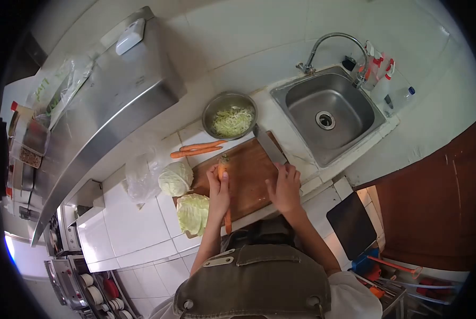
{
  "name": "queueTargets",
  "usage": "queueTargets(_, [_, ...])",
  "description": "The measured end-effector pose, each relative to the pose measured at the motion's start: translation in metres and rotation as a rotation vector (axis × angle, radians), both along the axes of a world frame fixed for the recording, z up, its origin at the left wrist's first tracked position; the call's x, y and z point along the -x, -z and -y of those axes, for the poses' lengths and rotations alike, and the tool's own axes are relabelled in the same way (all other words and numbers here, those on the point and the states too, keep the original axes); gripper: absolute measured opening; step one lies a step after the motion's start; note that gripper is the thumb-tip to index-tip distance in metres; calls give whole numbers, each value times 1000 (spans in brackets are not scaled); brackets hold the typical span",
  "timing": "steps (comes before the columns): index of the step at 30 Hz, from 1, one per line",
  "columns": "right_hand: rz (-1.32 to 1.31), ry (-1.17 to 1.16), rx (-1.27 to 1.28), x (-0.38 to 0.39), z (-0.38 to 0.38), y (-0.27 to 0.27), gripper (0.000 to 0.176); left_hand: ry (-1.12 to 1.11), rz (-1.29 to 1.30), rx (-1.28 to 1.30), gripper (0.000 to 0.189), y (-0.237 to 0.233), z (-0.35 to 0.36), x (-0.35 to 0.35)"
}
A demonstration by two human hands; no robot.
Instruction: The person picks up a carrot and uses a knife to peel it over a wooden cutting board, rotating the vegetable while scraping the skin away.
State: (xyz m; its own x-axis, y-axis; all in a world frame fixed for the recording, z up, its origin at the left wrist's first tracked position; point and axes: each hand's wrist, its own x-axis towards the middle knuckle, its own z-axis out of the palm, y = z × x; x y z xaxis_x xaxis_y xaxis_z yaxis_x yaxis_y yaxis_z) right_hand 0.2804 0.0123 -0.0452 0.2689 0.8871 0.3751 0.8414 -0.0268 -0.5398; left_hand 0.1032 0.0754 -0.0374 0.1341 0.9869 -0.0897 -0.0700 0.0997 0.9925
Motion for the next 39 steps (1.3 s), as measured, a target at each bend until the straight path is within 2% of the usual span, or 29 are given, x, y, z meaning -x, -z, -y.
queueTargets(1, [77, 100, 69, -12, 1, 5, 49, 13, -141, -94, 31, 11, -2, -5])
queueTargets(2, [77, 100, 74, -25, 1, 13, 49, 26, -282, -189, 30, 21, -1, -8])
queueTargets(7, [-137, -165, 235, -59, -4, 31, 45, 59, -463, -341, 28, 15, 7, -28])
queueTargets(9, [-112, -185, 222, -65, -3, 32, 41, 56, -534, -399, 27, 20, 7, -33])
queueTargets(11, [-86, -205, 210, -69, 0, 35, 37, 70, -821, -459, 29, 24, 9, -38])
queueTargets(12, [-140, -155, 190, -71, 2, 38, 34, 64, -819, -451, 29, 30, 9, -41])
queueTargets(14, [-188, -109, 177, -80, 9, 40, 31, 20, -986, -565, 31, 40, 10, -47])
queueTargets(16, [-425, -6, 406, -93, 17, 29, 25, -20, -943, -554, 31, 34, 12, -53])
queueTargets(20, [-540, -88, 368, -106, 36, 12, 23, -69, -824, -534, 31, 30, 12, -57])
queueTargets(22, [-758, -142, 322, -100, 42, -9, 18, -51, -807, -536, 28, 35, 10, -59])
queueTargets(24, [-691, -172, 383, -93, 46, -31, 23, -25, -788, -543, 26, 38, 6, -62])
queueTargets(26, [-458, -202, 474, -84, 50, -39, 31, -13, -790, -562, 22, 40, 3, -66])
queueTargets(27, [-339, -269, 294, -82, 55, -14, 45, -10, -789, -560, 22, 38, 3, -68])
queueTargets(30, [-318, -346, 341, -73, 61, -21, 51, 8, -848, -559, 20, 34, 2, -71])
queueTargets(32, [-280, -402, 286, -72, 63, -24, 58, 22, -970, -639, 20, 39, 1, -70])
queueTargets(34, [-216, -404, 460, -71, 69, -23, 56, 25, -979, -640, 20, 41, 1, -70])
queueTargets(35, [-219, -404, 461, -71, 71, -23, 56, 24, -985, -645, 20, 41, 1, -70])
queueTargets(37, [-213, -413, 529, -70, 74, -22, 67, 32, -961, -647, 20, 40, 0, -69])
queueTargets(39, [-194, -405, 531, -68, 78, -22, 68, 39, -937, -649, 20, 38, -1, -69])
